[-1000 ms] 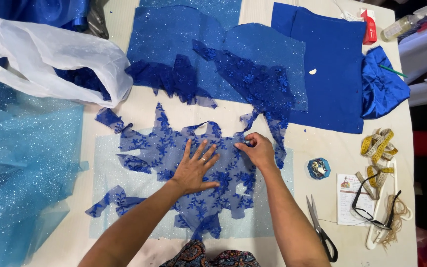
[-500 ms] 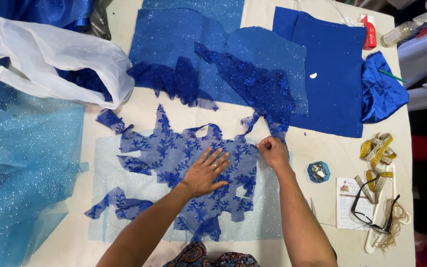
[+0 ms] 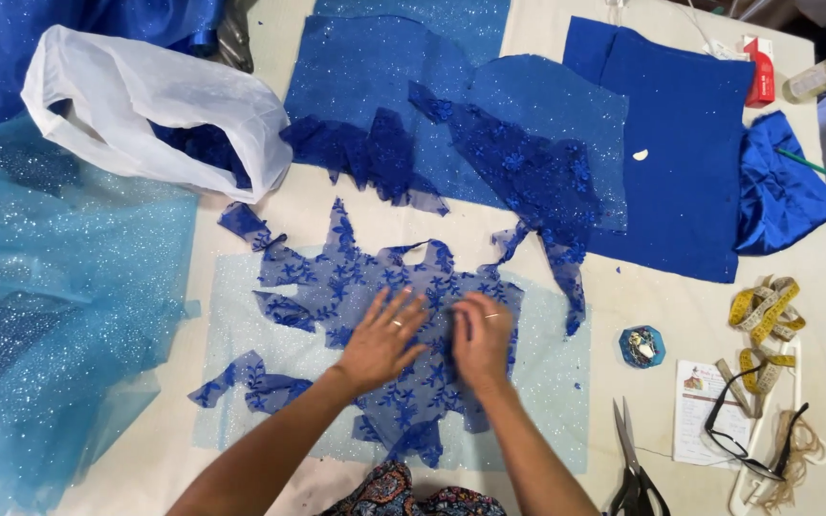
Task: Aligning a blue lace fabric cutout onto a light blue glittery fabric base on a workshop table.
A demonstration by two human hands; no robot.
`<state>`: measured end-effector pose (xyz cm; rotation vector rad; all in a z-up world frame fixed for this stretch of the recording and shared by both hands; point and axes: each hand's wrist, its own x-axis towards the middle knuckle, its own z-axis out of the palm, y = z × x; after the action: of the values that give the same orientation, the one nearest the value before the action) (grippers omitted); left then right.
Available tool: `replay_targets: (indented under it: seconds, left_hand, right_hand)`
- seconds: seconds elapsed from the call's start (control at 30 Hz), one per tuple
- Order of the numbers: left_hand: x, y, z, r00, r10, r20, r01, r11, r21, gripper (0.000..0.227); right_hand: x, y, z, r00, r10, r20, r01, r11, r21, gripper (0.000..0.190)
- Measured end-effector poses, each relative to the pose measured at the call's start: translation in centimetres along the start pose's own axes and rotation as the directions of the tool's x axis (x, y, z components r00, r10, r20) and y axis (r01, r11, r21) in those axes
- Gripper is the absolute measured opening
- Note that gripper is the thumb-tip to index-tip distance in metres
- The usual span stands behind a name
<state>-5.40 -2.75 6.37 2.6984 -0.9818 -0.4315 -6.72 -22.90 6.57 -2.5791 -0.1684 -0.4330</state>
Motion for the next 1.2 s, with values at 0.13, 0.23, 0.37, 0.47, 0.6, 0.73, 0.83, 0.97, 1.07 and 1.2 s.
replay_targets:
  seconds: [0.13,0.23,0.37,0.47,0.6,0.73,0.83,0.97,1.07,1.2]
  left_hand:
    - [-1.4,-2.4,1.0,0.991,-0.136,-0.002,0.136,0.989,0.051,0.062]
    - [-1.7,-3.6,1.7,0.982,-0.176,-0.070,0.181,0.981,0.069,0.062]
    - [-1.8,-4.8,1.2,0.968,-0.226,-0.109,0.238,0.966,0.104,0.065]
    - [-2.0,-5.3,-0.3,0.954,-0.300,0.002,0.297,0.943,0.149,0.076]
    - [-2.2,-6.7,-1.8,0.906,-0.422,0.024,0.404,0.881,0.245,0.093]
    - [-2.3,-8.7,-2.3,0.884,-0.467,0.034,0.444,0.858,0.257,0.096]
    - [-2.3,-9.8,-2.2,0.885,-0.465,0.005,0.450,0.858,0.247,0.096]
    - [-2.6,-9.5,-2.6,0.885,-0.465,-0.013,0.456,0.862,0.222,0.090]
    - [-3.2,-7.5,-2.7,0.915,-0.401,-0.051,0.403,0.893,0.202,0.077]
    - [-5.2,-6.2,0.9,0.957,-0.065,-0.283,0.100,0.989,0.108,0.051]
  right_hand:
    - [-1.2,-3.4,4.3,0.992,-0.097,0.079,0.082,0.981,0.176,0.012]
    - [-1.2,-4.4,6.4,0.971,-0.127,0.202,0.078,0.969,0.233,0.019]
    - [-1.3,-4.1,7.7,0.956,-0.236,0.174,0.215,0.968,0.131,0.030]
    - [-1.5,-4.1,7.9,0.951,-0.268,0.152,0.266,0.963,0.031,0.035]
    - [-1.8,-3.9,8.3,0.950,-0.243,0.194,0.260,0.963,-0.065,0.044]
    - [-1.7,-4.2,7.9,0.942,-0.227,0.246,0.255,0.963,-0.089,0.054]
    - [-1.5,-4.5,7.4,0.934,-0.222,0.280,0.258,0.961,-0.098,0.065]
    - [-1.4,-4.7,6.7,0.922,-0.205,0.329,0.234,0.971,-0.050,0.070]
    - [-2.0,-4.2,5.4,0.910,-0.144,0.388,0.158,0.987,-0.003,0.065]
    - [-5.2,-1.1,3.7,0.905,-0.079,0.419,0.122,0.990,-0.077,0.052]
